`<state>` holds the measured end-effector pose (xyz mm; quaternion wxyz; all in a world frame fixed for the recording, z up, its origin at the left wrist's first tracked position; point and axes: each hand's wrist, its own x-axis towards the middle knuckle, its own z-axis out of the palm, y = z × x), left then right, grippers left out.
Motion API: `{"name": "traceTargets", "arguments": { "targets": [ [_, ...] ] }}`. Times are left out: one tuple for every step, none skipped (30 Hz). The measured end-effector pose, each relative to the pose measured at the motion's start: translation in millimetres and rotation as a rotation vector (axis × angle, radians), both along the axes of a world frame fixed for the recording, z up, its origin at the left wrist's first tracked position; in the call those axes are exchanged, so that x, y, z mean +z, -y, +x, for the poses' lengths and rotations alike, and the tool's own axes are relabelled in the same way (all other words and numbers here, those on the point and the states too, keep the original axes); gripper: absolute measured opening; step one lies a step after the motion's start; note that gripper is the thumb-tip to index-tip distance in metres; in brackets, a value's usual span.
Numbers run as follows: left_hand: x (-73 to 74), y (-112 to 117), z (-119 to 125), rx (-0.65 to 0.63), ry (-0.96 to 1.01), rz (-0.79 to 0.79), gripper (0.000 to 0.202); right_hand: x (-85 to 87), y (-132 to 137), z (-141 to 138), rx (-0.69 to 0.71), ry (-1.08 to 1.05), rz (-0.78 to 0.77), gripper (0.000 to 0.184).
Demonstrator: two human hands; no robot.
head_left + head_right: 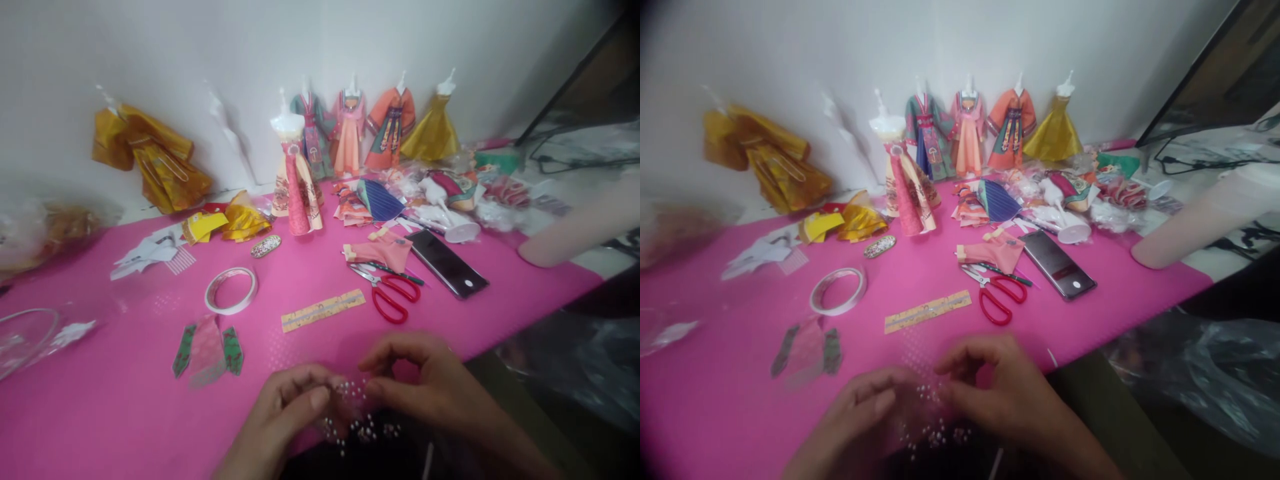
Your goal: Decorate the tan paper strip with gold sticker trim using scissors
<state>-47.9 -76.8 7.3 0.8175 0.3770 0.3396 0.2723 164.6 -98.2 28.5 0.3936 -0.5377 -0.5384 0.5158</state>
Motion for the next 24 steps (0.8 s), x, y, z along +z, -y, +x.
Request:
{"name": "traceTargets", "arguments": {
  "targets": [
    [-0.2, -0.9, 0.0, -0.014, -0.037, 0.005, 0.019, -0.5, 0.3, 0.2, 0.010, 0.007, 0.003, 0.006],
    [-0.3, -1.6, -0.1, -0.033, -0.077, 0.018, 0.018, -1.5, 0.5, 0.4, 0.013, 0.010, 0.008, 0.008],
    [-0.6, -2.1, -0.3, -0.052, -0.114, 0.030, 0.018, -2.9, 0.6, 0.8, 0.008, 0.008, 0.017, 0.011],
    [-1.2, -2.3, -0.6, -0.061, -0.143, 0.034, 0.018, -4.5, 0.5, 1.4, -0.006, 0.000, 0.027, 0.015],
    [-2.0, -2.1, -0.9, -0.069, -0.159, 0.034, 0.019, -6.2, 0.3, 2.2, -0.028, -0.017, 0.036, 0.020],
    [-3.0, -1.4, -1.3, -0.074, -0.168, 0.029, 0.019, -7.8, 0.0, 3.0, -0.051, -0.040, 0.044, 0.026],
    [-4.1, -0.3, -1.6, -0.081, -0.179, 0.025, 0.019, -9.0, -0.3, 3.9, -0.071, -0.067, 0.048, 0.030],
    [-5.1, 1.1, -1.9, -0.090, -0.203, 0.023, 0.019, -9.7, -0.5, 4.6, -0.086, -0.090, 0.048, 0.033],
    [-5.7, 2.7, -2.0, -0.102, -0.235, 0.025, 0.018, -10.0, -0.5, 5.1, -0.097, -0.103, 0.046, 0.035],
    [-5.8, 4.4, -1.7, -0.115, -0.270, 0.031, 0.017, -9.8, -0.4, 5.3, -0.099, -0.106, 0.040, 0.036],
    [-5.5, 6.0, -1.2, -0.125, -0.298, 0.035, 0.016, -9.3, -0.1, 5.2, -0.097, -0.100, 0.035, 0.037],
    [-4.8, 7.6, -0.3, -0.136, -0.309, 0.028, 0.015, -8.8, 0.2, 4.8, -0.091, -0.089, 0.032, 0.038],
    [-4.0, 9.0, 0.9, -0.145, -0.304, 0.014, 0.015, -8.4, 0.6, 4.2, -0.084, -0.073, 0.032, 0.038],
    [-3.2, 10.1, 2.2, -0.152, -0.292, -0.007, 0.014, -8.1, 0.8, 3.6, -0.079, -0.052, 0.038, 0.038],
    [-2.7, 11.0, 3.5, -0.155, -0.286, -0.026, 0.014, -8.0, 0.8, 3.2, -0.079, -0.027, 0.051, 0.037],
    [-2.6, 11.6, 4.6, -0.152, -0.286, -0.041, 0.014, -7.9, 0.6, 3.1, -0.081, 0.005, 0.072, 0.036],
    [-3.0, 11.9, 5.6, -0.141, -0.291, -0.050, 0.014, -7.7, 0.4, 3.5, -0.088, 0.045, 0.108, 0.034],
    [-3.9, 11.8, 6.4, -0.127, -0.294, -0.053, 0.016, -7.0, 0.2, 4.4, -0.098, 0.095, 0.164, 0.033],
    [-5.3, 11.3, 7.0, -0.104, -0.292, -0.052, 0.018, -5.7, 0.4, 5.6, -0.124, 0.158, 0.242, 0.031],
    [-6.9, 10.5, 7.3, -0.078, -0.280, -0.046, 0.020, -3.5, 1.2, 7.0, -0.167, 0.231, 0.339, 0.029],
    [-8.6, 9.5, 7.6, -0.042, -0.264, -0.037, 0.022, -0.6, 2.7, 8.2, -0.221, 0.309, 0.444, 0.025],
    [-10.2, 8.7, 7.8, -0.001, -0.249, -0.025, 0.023, 3.0, 5.1, 8.9, -0.281, 0.381, 0.547, 0.019],
    [-11.5, 8.0, 8.0, 0.047, -0.236, -0.006, 0.023, 6.8, 8.1, 8.7, -0.325, 0.443, 0.631, 0.014],
    [-12.4, 7.7, 8.3, 0.096, -0.224, 0.020, 0.024, 10.7, 11.4, 7.4, -0.338, 0.494, 0.687, 0.012]
  ]
}}
